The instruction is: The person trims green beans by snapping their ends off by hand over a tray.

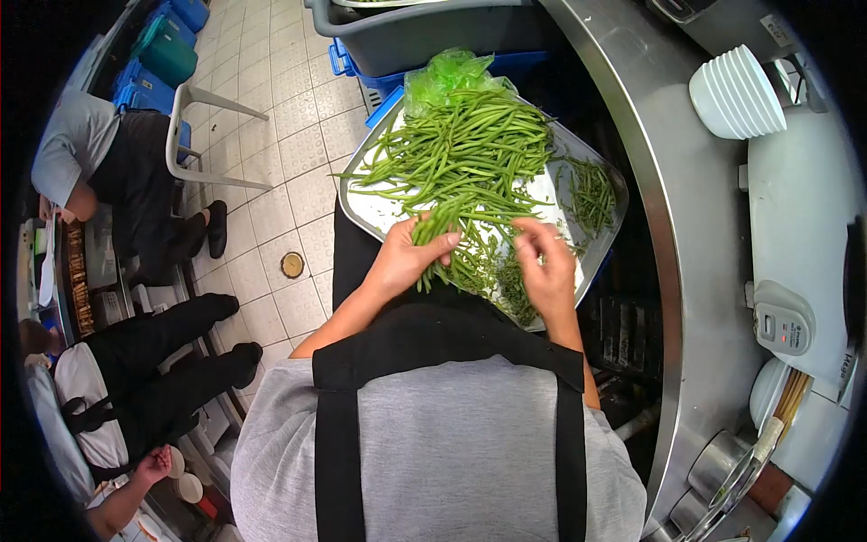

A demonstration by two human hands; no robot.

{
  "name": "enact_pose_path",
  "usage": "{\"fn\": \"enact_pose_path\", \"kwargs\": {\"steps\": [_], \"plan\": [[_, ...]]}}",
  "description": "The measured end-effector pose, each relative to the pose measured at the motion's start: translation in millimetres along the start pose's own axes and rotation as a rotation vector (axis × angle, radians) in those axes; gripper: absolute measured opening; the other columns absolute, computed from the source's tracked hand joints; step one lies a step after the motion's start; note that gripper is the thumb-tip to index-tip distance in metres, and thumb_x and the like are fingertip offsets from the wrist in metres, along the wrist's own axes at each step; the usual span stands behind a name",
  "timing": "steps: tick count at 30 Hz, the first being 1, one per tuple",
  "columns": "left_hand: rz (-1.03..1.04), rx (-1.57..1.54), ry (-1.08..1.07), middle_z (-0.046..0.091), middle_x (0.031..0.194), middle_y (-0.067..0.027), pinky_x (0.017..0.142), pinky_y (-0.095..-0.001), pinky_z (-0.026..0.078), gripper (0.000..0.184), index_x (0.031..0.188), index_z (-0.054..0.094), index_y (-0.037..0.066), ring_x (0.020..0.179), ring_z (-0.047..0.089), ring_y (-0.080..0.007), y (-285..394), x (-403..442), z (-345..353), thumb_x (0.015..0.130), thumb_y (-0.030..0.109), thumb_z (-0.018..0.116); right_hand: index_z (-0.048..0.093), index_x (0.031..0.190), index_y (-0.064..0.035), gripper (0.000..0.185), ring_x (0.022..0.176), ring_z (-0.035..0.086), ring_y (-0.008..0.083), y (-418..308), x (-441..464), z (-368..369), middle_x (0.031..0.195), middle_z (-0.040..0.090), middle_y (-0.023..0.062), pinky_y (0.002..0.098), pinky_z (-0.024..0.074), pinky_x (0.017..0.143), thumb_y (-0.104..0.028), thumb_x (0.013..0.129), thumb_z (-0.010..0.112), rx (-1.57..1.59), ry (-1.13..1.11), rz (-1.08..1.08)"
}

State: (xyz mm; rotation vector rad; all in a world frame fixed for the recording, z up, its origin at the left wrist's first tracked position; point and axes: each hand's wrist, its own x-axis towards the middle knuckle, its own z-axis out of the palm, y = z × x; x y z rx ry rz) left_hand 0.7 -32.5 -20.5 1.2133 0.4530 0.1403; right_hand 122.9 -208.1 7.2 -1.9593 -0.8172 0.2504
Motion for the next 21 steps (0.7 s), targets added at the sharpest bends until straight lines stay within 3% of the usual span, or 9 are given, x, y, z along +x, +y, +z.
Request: {"fn": "enact_pose_path", "kwargs": {"steps": [2, 4, 7, 13, 16, 21], "plan": [[0.045, -0.088, 0.034, 0.061, 0.082, -0.0001, 0.061, -0.0214, 0.045, 0.016, 0.097, 0.062, 0.001, 0.065, 0.055, -0.0070, 6, 0, 1, 0.088, 0.013, 0.065, 0.064, 0.102, -0.0024, 0.019, 0.070, 0.060, 0.0246, 2, -5, 13, 0.088, 0.061, 0.0113, 0.0324, 0.0474, 0.065, -0.012, 0.086, 0.060, 0.004, -0.155, -0.124], [0.043, -0.124, 0.049, 0.061, 0.082, -0.0005, 0.061, -0.0216, 0.045, 0.015, 0.097, 0.061, 0.002, 0.065, 0.055, -0.0077, 8, 0, 2, 0.087, 0.012, 0.066, 0.065, 0.098, -0.0026, 0.018, 0.073, 0.061, 0.0274, -10, -9, 24, 0.087, 0.062, 0.0129, 0.0348, 0.0477, 0.067, -0.015, 0.086, 0.061, 0.047, -0.295, -0.026], [0.049, -0.154, 0.070, 0.061, 0.081, -0.0004, 0.062, -0.0216, 0.045, 0.014, 0.096, 0.061, 0.002, 0.065, 0.055, -0.0076, 8, -2, 4, 0.087, 0.012, 0.066, 0.065, 0.090, -0.0019, 0.016, 0.070, 0.060, 0.0276, -6, -12, 29, 0.080, 0.061, 0.0134, 0.0351, 0.0469, 0.064, -0.017, 0.085, 0.063, -0.002, -0.353, -0.047], [0.074, -0.187, 0.109, 0.060, 0.079, -0.0003, 0.061, -0.0210, 0.044, 0.013, 0.095, 0.061, 0.002, 0.066, 0.054, -0.0070, 9, -2, 4, 0.087, 0.012, 0.066, 0.066, 0.081, -0.0005, 0.018, 0.066, 0.059, 0.0291, -10, -5, 16, 0.070, 0.059, 0.0128, 0.0373, 0.0455, 0.061, -0.018, 0.084, 0.064, -0.076, -0.363, 0.142], [0.097, -0.162, 0.111, 0.059, 0.078, -0.0002, 0.061, -0.0208, 0.044, 0.014, 0.095, 0.060, 0.002, 0.065, 0.054, -0.0067, 6, -1, 2, 0.087, 0.012, 0.066, 0.066, 0.087, -0.0007, 0.014, 0.065, 0.056, 0.0236, -7, -8, 17, 0.071, 0.057, 0.0104, 0.0342, 0.0426, 0.061, -0.014, 0.086, 0.060, -0.050, -0.297, 0.061], [0.104, -0.154, 0.134, 0.059, 0.077, 0.0002, 0.061, -0.0207, 0.044, 0.014, 0.096, 0.060, 0.003, 0.064, 0.054, -0.0065, 6, -2, 1, 0.087, 0.011, 0.066, 0.066, 0.088, 0.0008, 0.014, 0.063, 0.055, 0.0225, -6, -7, 18, 0.070, 0.056, 0.0102, 0.0333, 0.0427, 0.060, -0.007, 0.085, 0.054, -0.050, -0.289, 0.030]]}}
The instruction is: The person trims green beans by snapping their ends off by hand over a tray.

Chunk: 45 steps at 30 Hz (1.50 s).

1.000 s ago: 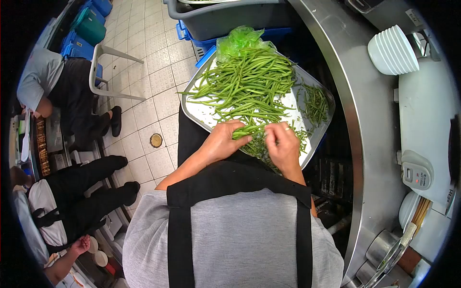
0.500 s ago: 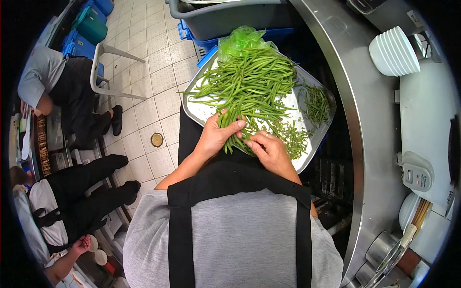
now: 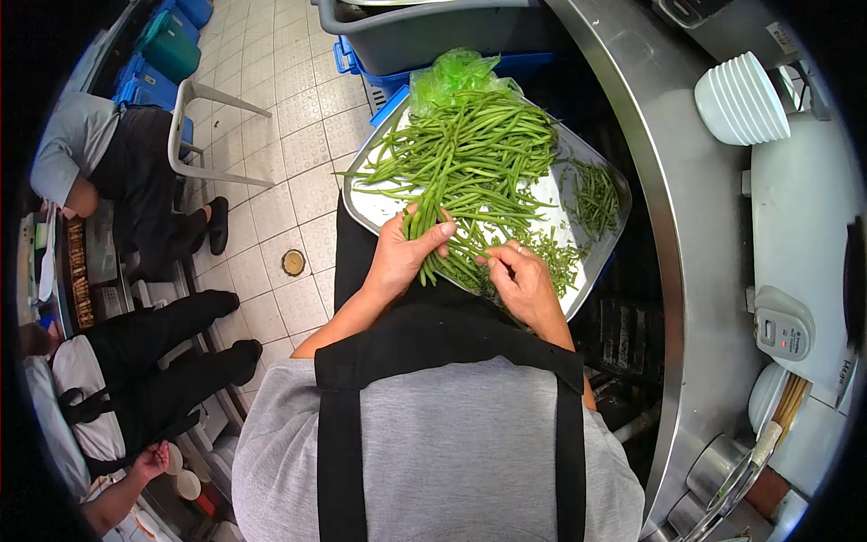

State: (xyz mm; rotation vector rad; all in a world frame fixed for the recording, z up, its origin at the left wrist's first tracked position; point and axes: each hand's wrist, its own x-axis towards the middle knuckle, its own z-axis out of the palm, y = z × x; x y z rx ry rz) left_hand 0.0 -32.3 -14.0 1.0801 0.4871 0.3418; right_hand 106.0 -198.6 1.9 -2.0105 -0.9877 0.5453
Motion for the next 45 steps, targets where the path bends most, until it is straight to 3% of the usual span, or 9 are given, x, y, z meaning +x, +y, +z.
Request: {"fn": "enact_pose_path", "kwargs": {"steps": [4, 7, 13, 21, 27, 29, 31, 35, 45], "plan": [[0.021, -0.011, 0.009, 0.059, 0.077, 0.0000, 0.061, -0.0205, 0.044, 0.014, 0.097, 0.060, 0.003, 0.064, 0.054, -0.0064, -1, -1, 2, 0.087, 0.011, 0.065, 0.063, 0.085, 0.0018, 0.011, 0.062, 0.056, 0.0253, 4, 1, 0, 0.072, 0.057, 0.0123, 0.0340, 0.0445, 0.059, -0.006, 0.083, 0.055, 0.043, 0.066, 0.006], [0.027, 0.000, -0.002, 0.060, 0.078, -0.0003, 0.061, -0.0206, 0.044, 0.014, 0.097, 0.059, 0.002, 0.065, 0.054, -0.0066, 1, -3, 3, 0.088, 0.012, 0.065, 0.061, 0.082, 0.0020, 0.010, 0.060, 0.053, 0.0186, 9, 1, -1, 0.070, 0.055, 0.0091, 0.0303, 0.0419, 0.056, -0.006, 0.084, 0.055, 0.082, 0.126, 0.011], [0.038, -0.018, -0.057, 0.060, 0.080, -0.0012, 0.061, -0.0212, 0.045, 0.015, 0.097, 0.059, 0.002, 0.066, 0.055, -0.0068, -1, -4, 10, 0.088, 0.013, 0.065, 0.057, 0.076, -0.0002, 0.014, 0.056, 0.043, 0.0070, 27, -1, 5, 0.066, 0.050, 0.0007, 0.0243, 0.0351, 0.051, -0.007, 0.087, 0.051, 0.464, 0.244, 0.150], [0.119, -0.036, 0.036, 0.060, 0.080, -0.0015, 0.061, -0.0212, 0.044, 0.016, 0.095, 0.059, 0.003, 0.065, 0.054, -0.0074, 6, -1, 4, 0.086, 0.014, 0.066, 0.054, 0.085, -0.0037, 0.013, 0.054, 0.044, 0.0088, 38, 4, -11, 0.069, 0.049, 0.0008, 0.0240, 0.0401, 0.052, -0.012, 0.093, 0.047, 1.065, 0.555, 0.119], [0.084, -0.142, 0.185, 0.062, 0.080, -0.0054, 0.061, -0.0231, 0.045, 0.012, 0.094, 0.057, 0.003, 0.064, 0.055, -0.0096, 15, 7, -16, 0.087, 0.012, 0.061, 0.062, 0.113, -0.0088, 0.025, 0.062, 0.053, 0.0119, 40, 0, -19, 0.076, 0.053, 0.0017, 0.0254, 0.0435, 0.056, -0.009, 0.089, 0.056, 0.329, 0.381, 0.147], [0.099, -0.181, 0.213, 0.062, 0.081, -0.0059, 0.062, -0.0233, 0.045, 0.011, 0.093, 0.057, 0.002, 0.065, 0.055, -0.0096, 19, 7, -15, 0.088, 0.011, 0.059, 0.066, 0.104, -0.0096, 0.020, 0.071, 0.059, 0.0219, 39, 3, -6, 0.082, 0.057, 0.0066, 0.0320, 0.0477, 0.063, -0.010, 0.085, 0.060, -0.123, 0.274, -0.080], [0.094, -0.183, 0.219, 0.062, 0.081, -0.0062, 0.062, -0.0227, 0.044, 0.010, 0.092, 0.057, 0.003, 0.067, 0.055, -0.0095, 20, 7, -15, 0.087, 0.011, 0.059, 0.068, 0.094, -0.0095, 0.013, 0.081, 0.061, 0.0300, 27, 2, 8, 0.089, 0.059, 0.0109, 0.0375, 0.0490, 0.071, -0.012, 0.082, 0.063, -0.144, 0.076, -0.040], [0.110, -0.168, 0.238, 0.058, 0.075, -0.0031, 0.060, -0.0220, 0.041, 0.008, 0.090, 0.057, 0.004, 0.064, 0.051, -0.0084, 17, 9, -20, 0.087, 0.011, 0.060, 0.064, 0.087, -0.0045, 0.012, 0.081, 0.062, 0.0317, 27, 8, 35, 0.088, 0.058, 0.0139, 0.0409, 0.0501, 0.068, -0.015, 0.082, 0.065, -0.348, -0.138, -0.099], [0.037, -0.087, 0.200, 0.055, 0.070, 0.0005, 0.058, -0.0213, 0.039, 0.009, 0.084, 0.059, 0.005, 0.061, 0.050, -0.0069, 12, 8, -22, 0.085, 0.010, 0.066, 0.059, 0.083, -0.0025, 0.011, 0.072, 0.061, 0.0338, 42, 9, 43, 0.082, 0.059, 0.0158, 0.0415, 0.0501, 0.064, -0.009, 0.075, 0.063, -0.482, 0.017, -0.104]]}}
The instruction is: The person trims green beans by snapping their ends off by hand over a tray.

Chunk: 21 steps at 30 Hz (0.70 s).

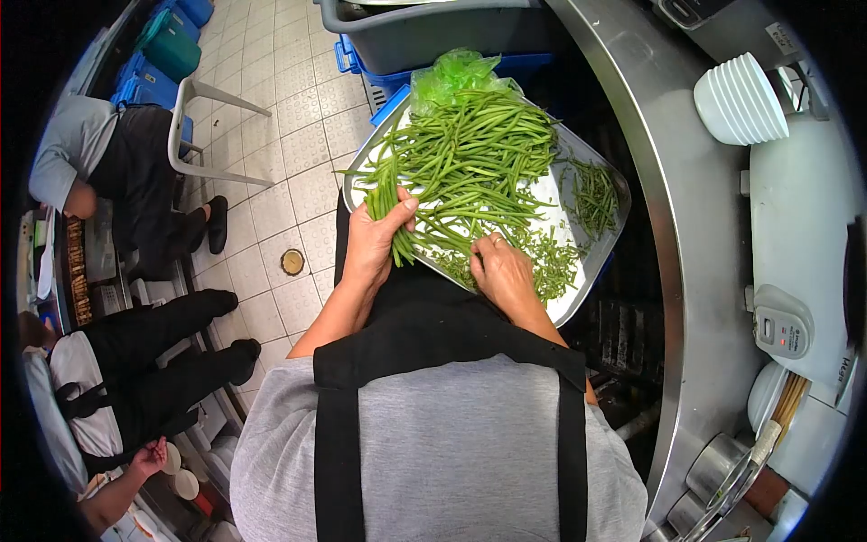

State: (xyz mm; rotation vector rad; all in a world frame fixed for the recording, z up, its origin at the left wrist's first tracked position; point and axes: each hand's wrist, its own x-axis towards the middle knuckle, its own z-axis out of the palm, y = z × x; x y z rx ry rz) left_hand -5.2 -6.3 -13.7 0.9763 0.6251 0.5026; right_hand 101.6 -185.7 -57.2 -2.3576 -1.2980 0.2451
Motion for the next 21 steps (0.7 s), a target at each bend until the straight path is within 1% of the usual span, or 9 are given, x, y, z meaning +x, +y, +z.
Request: {"fn": "enact_pose_path", "kwargs": {"steps": [3, 6, 7, 10, 11, 14, 15, 18, 21], "plan": [[-0.065, -0.018, -0.034, 0.056, 0.071, -0.0001, 0.058, -0.0213, 0.040, 0.008, 0.087, 0.060, 0.004, 0.061, 0.051, -0.0072, -4, 1, 0, 0.085, 0.009, 0.065, 0.060, 0.086, -0.0062, 0.010, 0.068, 0.061, 0.0311, 10, -1, 2, 0.081, 0.062, 0.0124, 0.0400, 0.0495, 0.060, -0.011, 0.078, 0.064, -0.064, 0.089, 0.022], [-0.078, 0.017, -0.052, 0.057, 0.071, -0.0004, 0.059, -0.0215, 0.042, 0.009, 0.087, 0.061, 0.003, 0.061, 0.052, -0.0075, -5, -2, 6, 0.085, 0.010, 0.066, 0.061, 0.088, -0.0064, 0.011, 0.064, 0.061, 0.0268, 12, 0, -8, 0.076, 0.062, 0.0109, 0.0363, 0.0490, 0.058, -0.009, 0.078, 0.064, 0.222, 0.142, 0.159], [-0.096, 0.048, -0.070, 0.058, 0.072, -0.0008, 0.059, -0.0215, 0.043, 0.011, 0.090, 0.062, 0.002, 0.061, 0.053, -0.0078, -7, -2, 4, 0.085, 0.011, 0.066, 0.060, 0.092, -0.0046, 0.011, 0.062, 0.059, 0.0167, 9, -1, -16, 0.071, 0.061, 0.0064, 0.0288, 0.0471, 0.056, -0.007, 0.082, 0.062, 0.303, 0.115, 0.200], [-0.135, 0.066, -0.115, 0.059, 0.071, -0.0008, 0.060, -0.0214, 0.043, 0.014, 0.092, 0.063, 0.001, 0.062, 0.054, -0.0083, -16, -4, 8, 0.085, 0.012, 0.067, 0.060, 0.094, -0.0014, 0.012, 0.062, 0.059, 0.0117, 3, -2, -31, 0.071, 0.062, 0.0035, 0.0268, 0.0468, 0.058, -0.010, 0.085, 0.060, 0.785, -0.025, 0.340], [-0.175, 0.077, -0.121, 0.059, 0.074, -0.0012, 0.061, -0.0218, 0.044, 0.016, 0.095, 0.063, 0.001, 0.063, 0.054, -0.0088, -16, -6, 10, 0.085, 0.013, 0.068, 0.060, 0.097, -0.0006, 0.012, 0.062, 0.054, 0.0054, -3, -2, -35, 0.071, 0.060, 0.0007, 0.0211, 0.0436, 0.055, -0.010, 0.090, 0.057, 0.962, -0.054, 0.348], [-0.219, 0.046, -0.200, 0.060, 0.077, -0.0016, 0.063, -0.0226, 0.045, 0.018, 0.096, 0.062, 0.000, 0.065, 0.055, -0.0091, -14, -14, 20, 0.085, 0.013, 0.068, 0.059, 0.098, 0.0001, 0.013, 0.059, 0.053, 0.0064, -14, -1, -46, 0.072, 0.061, 0.0022, 0.0206, 0.0428, 0.054, -0.011, 0.092, 0.056, 1.192, -0.173, 0.310], [-0.188, 0.050, -0.272, 0.060, 0.080, -0.0019, 0.065, -0.0229, 0.045, 0.018, 0.098, 0.062, 0.000, 0.069, 0.055, -0.0090, -16, -14, 20, 0.086, 0.013, 0.066, 0.059, 0.099, 0.0001, 0.014, 0.059, 0.053, 0.0063, -15, -1, -44, 0.072, 0.061, 0.0024, 0.0204, 0.0425, 0.053, -0.012, 0.093, 0.056, 1.199, -0.177, 0.296], [-0.158, 0.056, -0.333, 0.059, 0.077, -0.0029, 0.065, -0.0232, 0.045, 0.018, 0.098, 0.062, 0.001, 0.070, 0.055, -0.0093, -18, -19, 24, 0.086, 0.014, 0.066, 0.059, 0.099, 0.0002, 0.015, 0.058, 0.052, 0.0060, -18, -1, -39, 0.072, 0.061, 0.0026, 0.0200, 0.0419, 0.052, -0.013, 0.093, 0.056, 1.193, -0.196, 0.276], [-0.185, -0.046, -0.293, 0.061, 0.081, -0.0029, 0.066, -0.0240, 0.046, 0.017, 0.098, 0.061, 0.001, 0.072, 0.055, -0.0093, -14, -19, 23, 0.087, 0.014, 0.065, 0.061, 0.097, -0.0001, 0.015, 0.057, 0.052, 0.0058, -17, -3, -41, 0.070, 0.061, 0.0016, 0.0206, 0.0420, 0.052, -0.014, 0.092, 0.057, 1.131, -0.223, 0.300]]}}
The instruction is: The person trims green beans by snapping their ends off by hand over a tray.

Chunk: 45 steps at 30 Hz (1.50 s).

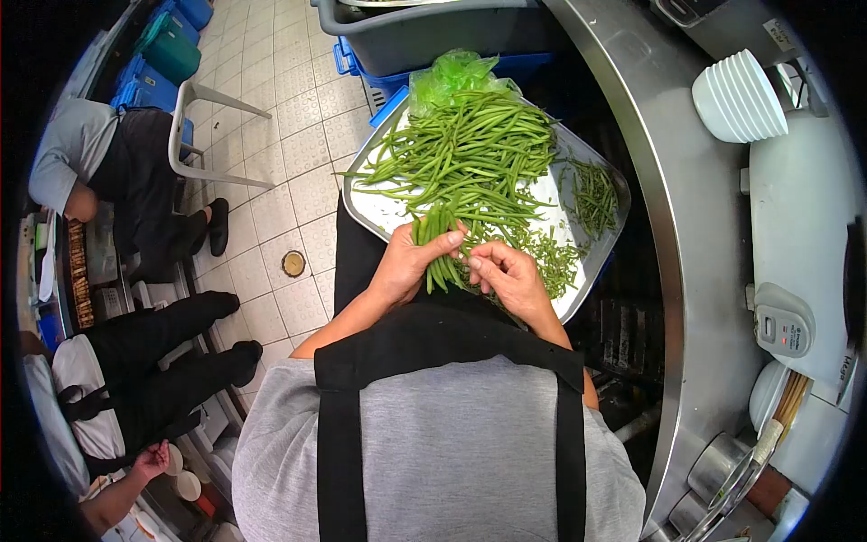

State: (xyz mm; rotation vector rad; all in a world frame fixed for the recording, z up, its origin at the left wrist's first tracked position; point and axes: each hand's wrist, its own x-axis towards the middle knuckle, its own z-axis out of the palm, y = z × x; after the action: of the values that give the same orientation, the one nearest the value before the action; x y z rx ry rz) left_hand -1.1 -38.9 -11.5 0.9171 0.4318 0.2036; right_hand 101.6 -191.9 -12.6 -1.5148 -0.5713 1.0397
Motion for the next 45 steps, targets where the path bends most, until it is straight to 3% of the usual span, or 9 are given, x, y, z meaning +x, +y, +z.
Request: {"fn": "enact_pose_path", "kwargs": {"steps": [8, 14, 17, 23, 32, 35, 39, 44, 45], "plan": [[0.019, -0.136, 0.037, 0.064, 0.088, -0.0085, 0.067, -0.0244, 0.048, 0.020, 0.102, 0.058, 0.000, 0.071, 0.057, -0.0109, 2, 1, -2, 0.088, 0.013, 0.063, 0.065, 0.094, -0.0011, 0.015, 0.056, 0.049, 0.0042, 8, -1, -8, 0.068, 0.060, -0.0021, 0.0201, 0.0400, 0.051, -0.014, 0.091, 0.059, -0.085, 0.058, 0.007], [0.045, -0.145, 0.042, 0.064, 0.090, -0.0085, 0.064, -0.0242, 0.047, 0.020, 0.102, 0.058, 0.000, 0.069, 0.056, -0.0105, 1, 3, -5, 0.088, 0.014, 0.063, 0.063, 0.097, 0.0008, 0.014, 0.059, 0.050, 0.0047, 5, -1, -8, 0.082, 0.066, 0.0020, 0.0200, 0.0418, 0.054, -0.010, 0.092, 0.056, -0.133, 0.045, 0.026], [0.055, -0.144, 0.045, 0.064, 0.089, -0.0082, 0.064, -0.0241, 0.046, 0.019, 0.101, 0.058, 0.000, 0.068, 0.056, -0.0104, 3, 2, -3, 0.088, 0.014, 0.063, 0.064, 0.093, 0.0007, 0.012, 0.057, 0.046, 0.0026, 12, 1, -7, 0.077, 0.066, -0.0004, 0.0201, 0.0370, 0.050, -0.009, 0.089, 0.057, -0.052, 0.092, 0.012], [0.052, -0.046, 0.008, 0.063, 0.088, -0.0083, 0.064, -0.0260, 0.046, 0.023, 0.102, 0.057, 0.001, 0.069, 0.055, -0.0120, 1, 1, -1, 0.087, 0.016, 0.064, 0.063, 0.090, 0.0011, 0.012, 0.058, 0.047, 0.0044, 15, 4, -12, 0.075, 0.066, 0.0006, 0.0221, 0.0391, 0.053, -0.010, 0.087, 0.058, -0.211, 0.225, -0.015], [0.071, -0.059, 0.038, 0.063, 0.085, -0.0071, 0.064, -0.0240, 0.047, 0.018, 0.099, 0.058, 0.000, 0.070, 0.057, -0.0106, 3, 2, 1, 0.089, 0.015, 0.063, 0.062, 0.088, 0.0002, 0.011, 0.058, 0.046, 0.0043, 10, 0, -7, 0.068, 0.058, -0.0020, 0.0215, 0.0372, 0.052, -0.009, 0.086, 0.057, -0.220, 0.139, -0.035], [0.026, 0.015, -0.010, 0.063, 0.084, -0.0072, 0.063, -0.0237, 0.047, 0.019, 0.098, 0.059, 0.000, 0.067, 0.057, -0.0107, -1, 0, 0, 0.089, 0.016, 0.064, 0.061, 0.087, -0.0007, 0.009, 0.056, 0.046, 0.0044, 19, 2, -13, 0.067, 0.056, -0.0022, 0.0208, 0.0362, 0.050, -0.008, 0.087, 0.057, -0.244, 0.223, -0.088], [0.035, 0.081, -0.032, 0.062, 0.082, -0.0063, 0.062, -0.0228, 0.046, 0.018, 0.096, 0.059, 0.000, 0.064, 0.056, -0.0090, 4, -2, 3, 0.088, 0.016, 0.064, 0.060, 0.087, -0.0037, 0.006, 0.054, 0.046, 0.0053, 24, 9, -29, 0.067, 0.054, -0.0017, 0.0201, 0.0360, 0.048, -0.007, 0.089, 0.055, 0.109, 0.372, -0.146], [-0.053, 0.224, -0.094, 0.062, 0.077, -0.0033, 0.057, -0.0211, 0.044, 0.016, 0.091, 0.061, 0.002, 0.060, 0.053, -0.0062, 0, 4, -2, 0.087, 0.016, 0.066, 0.064, 0.088, -0.0009, 0.009, 0.061, 0.051, 0.0086, 11, -1, -28, 0.081, 0.060, 0.0037, 0.0230, 0.0420, 0.055, -0.008, 0.089, 0.059, -0.230, 0.313, -0.172], [-0.081, 0.239, -0.107, 0.062, 0.076, -0.0027, 0.055, -0.0208, 0.044, 0.015, 0.090, 0.061, 0.003, 0.059, 0.053, -0.0057, -1, 4, -2, 0.087, 0.016, 0.066, 0.064, 0.091, -0.0016, 0.007, 0.062, 0.053, 0.0105, 6, -1, -24, 0.081, 0.060, 0.0048, 0.0242, 0.0430, 0.055, -0.007, 0.087, 0.060, -0.309, 0.345, -0.281]]}}
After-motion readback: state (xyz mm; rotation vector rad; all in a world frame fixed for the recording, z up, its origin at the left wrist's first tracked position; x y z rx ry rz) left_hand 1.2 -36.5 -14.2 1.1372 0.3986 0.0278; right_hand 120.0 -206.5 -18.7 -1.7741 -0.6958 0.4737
